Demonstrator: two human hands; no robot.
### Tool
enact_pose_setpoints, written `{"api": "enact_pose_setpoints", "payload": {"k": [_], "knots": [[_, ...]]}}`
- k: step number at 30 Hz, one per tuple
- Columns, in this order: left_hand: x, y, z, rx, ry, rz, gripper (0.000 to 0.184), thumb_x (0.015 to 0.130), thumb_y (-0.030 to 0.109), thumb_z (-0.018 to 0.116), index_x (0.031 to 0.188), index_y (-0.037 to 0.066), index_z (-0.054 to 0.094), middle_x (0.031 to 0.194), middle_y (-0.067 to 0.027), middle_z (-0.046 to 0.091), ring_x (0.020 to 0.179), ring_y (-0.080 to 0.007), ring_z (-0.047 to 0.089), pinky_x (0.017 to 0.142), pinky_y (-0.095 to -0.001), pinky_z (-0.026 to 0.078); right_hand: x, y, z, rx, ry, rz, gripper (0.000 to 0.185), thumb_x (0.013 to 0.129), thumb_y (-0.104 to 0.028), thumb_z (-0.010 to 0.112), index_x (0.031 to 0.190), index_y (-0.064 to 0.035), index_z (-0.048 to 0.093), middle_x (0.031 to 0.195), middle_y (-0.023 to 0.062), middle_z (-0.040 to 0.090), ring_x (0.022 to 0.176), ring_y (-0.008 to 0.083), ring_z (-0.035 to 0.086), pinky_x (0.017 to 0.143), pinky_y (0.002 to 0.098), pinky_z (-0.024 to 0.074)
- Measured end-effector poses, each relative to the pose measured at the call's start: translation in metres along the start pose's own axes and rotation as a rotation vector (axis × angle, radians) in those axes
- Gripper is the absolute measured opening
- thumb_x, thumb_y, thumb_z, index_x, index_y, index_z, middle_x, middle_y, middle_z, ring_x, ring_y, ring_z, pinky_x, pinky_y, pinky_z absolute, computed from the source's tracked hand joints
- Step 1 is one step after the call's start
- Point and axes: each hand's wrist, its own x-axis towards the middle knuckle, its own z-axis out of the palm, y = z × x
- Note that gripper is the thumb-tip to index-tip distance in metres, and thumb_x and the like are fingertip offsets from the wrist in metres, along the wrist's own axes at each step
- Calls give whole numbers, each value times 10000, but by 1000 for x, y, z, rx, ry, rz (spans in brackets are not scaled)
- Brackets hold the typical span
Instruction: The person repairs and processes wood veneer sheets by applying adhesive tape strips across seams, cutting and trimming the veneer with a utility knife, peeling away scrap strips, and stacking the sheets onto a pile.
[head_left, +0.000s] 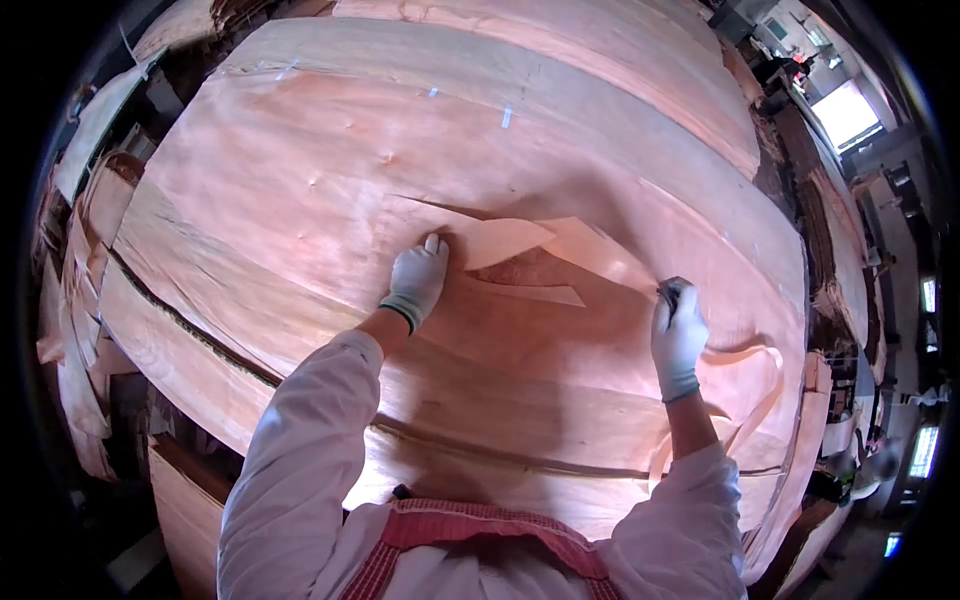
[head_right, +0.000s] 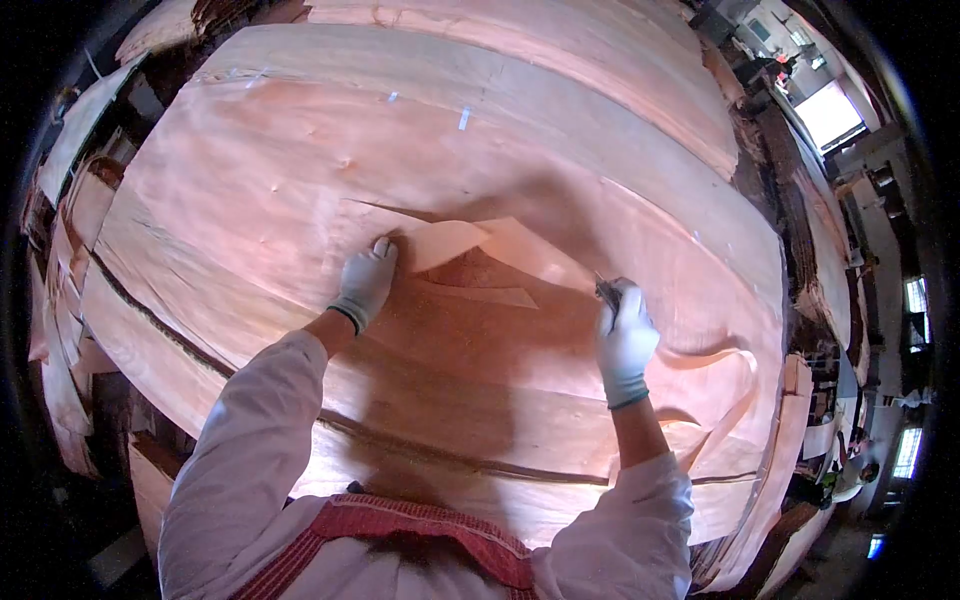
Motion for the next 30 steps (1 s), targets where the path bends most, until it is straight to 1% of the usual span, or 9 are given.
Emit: {"api": "enact_pose_setpoints", "payload": {"k": [3,8,11,14,17,20,26,29,30], "knots": [[4,0,-3,7,-57,-5,136,864,123,527,987,96,580,925,-80,590,697,-215,655,530,-371,533,10,-58,-45,248,203,33,157,835,30,533,982,-23,555,937,133,657,751,263,677,711,313,538],[10,0,8,-33,-145,-53,172,878,140,519,1032,97,584,917,-79,638,695,-215,660,522,-381,518,15,-74,-96,110,280,20,144,853,38,545,988,-11,558,939,131,657,773,261,666,722,314,531],[7,0,23,29,-7,-22,232,886,147,500,1090,85,591,1026,-102,642,808,-280,672,702,-462,526,13,-73,-125,64,275,37,169,847,57,554,1006,0,565,932,138,648,778,268,650,737,317,522],[8,4,10,-12,-221,-79,235,882,178,516,1076,83,609,1024,-119,669,865,-292,667,780,-467,497,7,-87,-155,54,212,63,176,823,84,555,985,17,560,914,159,641,796,279,638,747,322,509],[10,2,14,52,-200,-40,214,888,156,512,1051,132,650,896,-69,691,853,-244,683,587,-397,511,-3,-96,-175,42,177,36,189,797,110,537,965,25,558,885,161,637,773,292,620,738,335,495],[14,-8,17,-145,-208,-80,224,898,154,507,1053,138,667,981,-89,700,926,-268,676,674,-392,525,-8,-103,-184,103,228,57,183,792,106,530,953,24,561,862,163,631,756,297,609,726,345,491],[16,-8,-30,-828,-153,-553,235,897,159,514,1064,88,662,1054,-119,691,948,-295,666,761,-391,520,-20,-93,-196,77,195,128,114,871,34,544,984,23,559,832,155,613,715,267,603,691,348,490],[1,-13,-68,-236,-455,12,254,885,174,538,1083,58,648,1063,-152,676,962,-317,648,800,-422,508,-35,-95,-203,216,147,241,128,899,13,533,1023,17,563,829,135,612,711,236,602,692,335,493],[-14,-7,-113,-321,-523,157,269,905,178,528,1123,62,634,1131,-165,645,1035,-321,610,858,-411,487,-42,-100,-205,290,99,315,142,909,1,528,1046,14,566,828,126,612,713,225,601,694,329,494]]}}
